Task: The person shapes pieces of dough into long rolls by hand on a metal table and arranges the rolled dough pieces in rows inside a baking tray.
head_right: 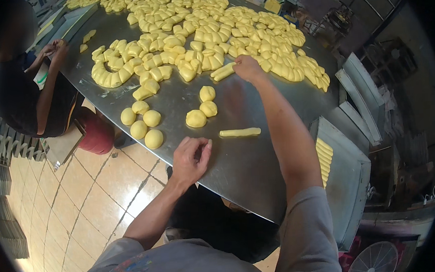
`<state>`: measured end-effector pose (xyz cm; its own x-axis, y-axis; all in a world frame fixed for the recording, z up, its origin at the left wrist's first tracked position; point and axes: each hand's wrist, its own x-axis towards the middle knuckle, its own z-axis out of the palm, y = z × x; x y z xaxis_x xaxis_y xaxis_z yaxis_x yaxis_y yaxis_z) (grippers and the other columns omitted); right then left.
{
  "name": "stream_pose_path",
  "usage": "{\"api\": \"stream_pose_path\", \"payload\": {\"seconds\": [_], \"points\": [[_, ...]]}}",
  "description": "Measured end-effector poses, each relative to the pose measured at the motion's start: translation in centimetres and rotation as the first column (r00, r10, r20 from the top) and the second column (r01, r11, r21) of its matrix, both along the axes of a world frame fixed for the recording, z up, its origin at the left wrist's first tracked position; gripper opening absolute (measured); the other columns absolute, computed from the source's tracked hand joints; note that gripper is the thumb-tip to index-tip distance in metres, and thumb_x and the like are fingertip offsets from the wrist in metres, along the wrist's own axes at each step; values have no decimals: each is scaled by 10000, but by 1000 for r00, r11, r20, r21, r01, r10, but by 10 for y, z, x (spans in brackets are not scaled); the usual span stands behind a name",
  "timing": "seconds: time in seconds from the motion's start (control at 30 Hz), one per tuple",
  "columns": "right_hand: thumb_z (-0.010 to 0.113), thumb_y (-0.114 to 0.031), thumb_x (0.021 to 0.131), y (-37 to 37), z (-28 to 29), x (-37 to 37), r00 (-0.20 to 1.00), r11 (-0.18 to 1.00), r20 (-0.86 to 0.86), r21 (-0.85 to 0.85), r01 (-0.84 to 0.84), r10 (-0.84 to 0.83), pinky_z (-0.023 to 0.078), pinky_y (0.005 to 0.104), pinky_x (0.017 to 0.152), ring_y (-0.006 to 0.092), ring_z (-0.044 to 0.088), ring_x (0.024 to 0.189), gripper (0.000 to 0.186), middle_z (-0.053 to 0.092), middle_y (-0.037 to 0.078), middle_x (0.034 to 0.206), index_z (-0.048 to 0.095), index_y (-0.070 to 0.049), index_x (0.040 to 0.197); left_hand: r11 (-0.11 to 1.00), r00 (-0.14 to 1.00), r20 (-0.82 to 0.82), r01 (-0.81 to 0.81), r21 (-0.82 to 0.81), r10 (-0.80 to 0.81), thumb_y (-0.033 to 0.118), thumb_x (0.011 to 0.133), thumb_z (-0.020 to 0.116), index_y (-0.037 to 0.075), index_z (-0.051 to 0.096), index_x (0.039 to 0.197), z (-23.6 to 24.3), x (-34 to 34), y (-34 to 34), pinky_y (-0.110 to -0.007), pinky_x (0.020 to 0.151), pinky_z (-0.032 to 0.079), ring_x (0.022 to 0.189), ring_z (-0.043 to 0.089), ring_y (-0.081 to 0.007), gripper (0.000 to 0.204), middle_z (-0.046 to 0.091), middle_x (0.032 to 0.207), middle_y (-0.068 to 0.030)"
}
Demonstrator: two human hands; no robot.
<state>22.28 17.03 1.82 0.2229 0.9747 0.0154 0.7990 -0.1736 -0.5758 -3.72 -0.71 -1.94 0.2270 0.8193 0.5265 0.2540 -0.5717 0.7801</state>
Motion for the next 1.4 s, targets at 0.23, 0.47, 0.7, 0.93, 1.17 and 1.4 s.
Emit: {"api": "stream_pose_path", "payload": {"seconds": [0.23, 0.47, 0.7, 0.93, 1.17, 1.4], "points": [[622, -168, 753, 40, -43, -1, 977, 970, -119, 148, 192, -175, 489, 327, 820, 274, 634, 909, 391, 656, 164, 1009, 619, 19, 1095, 1000, 1000, 11, -6, 15, 6, 36, 782, 659, 8, 615, 801, -3, -2, 1, -300, 503, 436, 563, 532, -202, 55, 577, 655, -90], [697, -71, 688, 14, 9, -6, 993, 999, -118, -16, -28, 26, 512, 266, 563, 157, 626, 665, 249, 652, 100, 802, 680, 16, 920, 1000, 1000, 12, -5, -12, 5, 51, 790, 653, 8, 621, 814, 1, -1, 1, -303, 505, 439, 567, 538, -204, 59, 573, 652, -90], [688, -102, 724, -59, 99, -32, 946, 976, -243, 55, -209, 216, 505, 241, 537, 108, 596, 646, 225, 619, 63, 736, 671, 25, 908, 994, 998, -6, -58, -88, 57, 83, 808, 637, 15, 626, 847, 2, -4, 2, -326, 562, 465, 619, 559, -222, 79, 577, 670, -90], [679, -113, 755, -143, 143, -9, 963, 990, -228, 52, -134, 143, 507, 228, 613, 110, 596, 718, 238, 619, 69, 805, 650, 45, 931, 995, 995, -16, -96, -3, 96, 98, 795, 636, 20, 595, 978, 1, -10, 7, -348, 706, 475, 786, 576, -270, 203, 588, 856, -133], [675, -63, 778, -184, 130, 22, 950, 997, -300, 8, -82, 81, 516, 235, 626, 115, 599, 728, 222, 621, 72, 830, 632, 50, 965, 918, 616, -699, -364, 155, 362, 89, 659, 650, 77, 621, 991, 17, -67, 17, -411, 846, 447, 1035, 497, -331, 333, 517, 1119, -134], [673, -51, 780, -194, 111, 25, 935, 995, -341, 9, -103, 100, 528, 250, 642, 123, 612, 736, 218, 628, 82, 841, 628, 59, 963, 943, 622, -752, -332, -1, 218, 148, 678, 640, 41, 618, 950, 34, -71, 38, -436, 819, 470, 967, 542, -357, 293, 556, 1029, -185]]}}
